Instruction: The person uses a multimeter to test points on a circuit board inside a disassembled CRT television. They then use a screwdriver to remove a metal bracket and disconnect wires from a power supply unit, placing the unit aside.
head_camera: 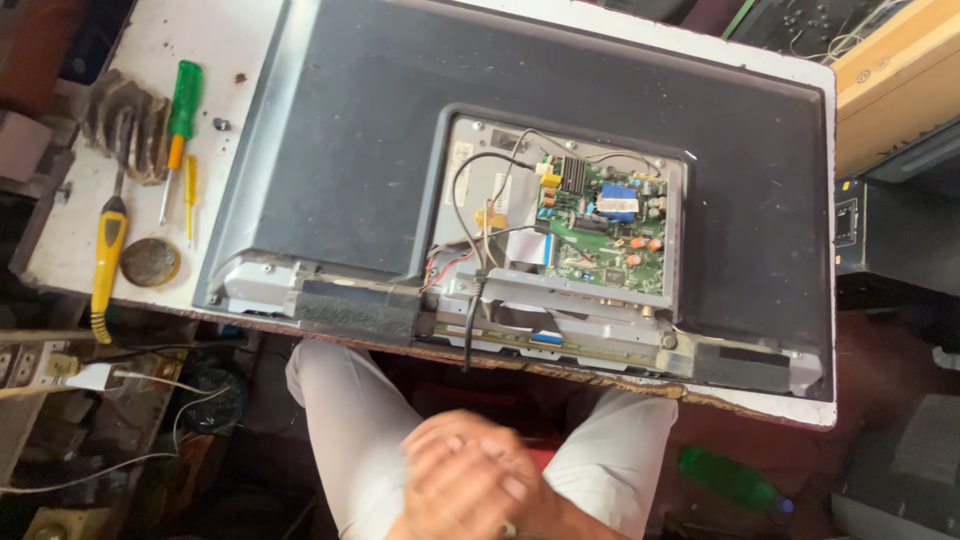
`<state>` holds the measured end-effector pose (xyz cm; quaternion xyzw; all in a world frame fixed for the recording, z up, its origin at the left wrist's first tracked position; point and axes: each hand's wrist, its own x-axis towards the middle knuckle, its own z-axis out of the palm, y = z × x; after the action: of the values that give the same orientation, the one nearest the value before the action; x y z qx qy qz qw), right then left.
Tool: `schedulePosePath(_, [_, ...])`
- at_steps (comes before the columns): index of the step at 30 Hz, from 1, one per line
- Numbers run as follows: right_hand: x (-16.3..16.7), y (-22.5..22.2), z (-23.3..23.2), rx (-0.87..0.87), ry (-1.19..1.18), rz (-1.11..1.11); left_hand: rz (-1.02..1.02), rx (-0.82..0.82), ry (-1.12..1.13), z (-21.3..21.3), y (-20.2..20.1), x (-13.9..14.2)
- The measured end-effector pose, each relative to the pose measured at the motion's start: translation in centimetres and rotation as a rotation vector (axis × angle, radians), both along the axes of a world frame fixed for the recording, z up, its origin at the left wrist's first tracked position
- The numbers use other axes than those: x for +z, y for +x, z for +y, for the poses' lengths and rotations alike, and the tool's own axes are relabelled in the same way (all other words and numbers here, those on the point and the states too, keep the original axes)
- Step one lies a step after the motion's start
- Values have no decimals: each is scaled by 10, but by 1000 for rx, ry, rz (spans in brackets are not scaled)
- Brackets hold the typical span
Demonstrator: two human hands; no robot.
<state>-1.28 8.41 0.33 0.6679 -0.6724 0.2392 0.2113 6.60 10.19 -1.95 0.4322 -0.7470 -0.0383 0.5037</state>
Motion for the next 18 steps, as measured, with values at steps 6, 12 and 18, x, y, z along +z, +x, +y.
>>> schedulePosePath(6, [29, -57, -51, 1218, 777, -1247, -130, 49, -11, -16, 7, 3])
schedulePosePath(12, [85, -155, -94, 1364, 416, -1584, 48, 334, 151, -33, 84, 5])
schedulePosePath(18, [49, -282, -137, 419, -133, -1375, 701, 710, 442, -64, 74, -5])
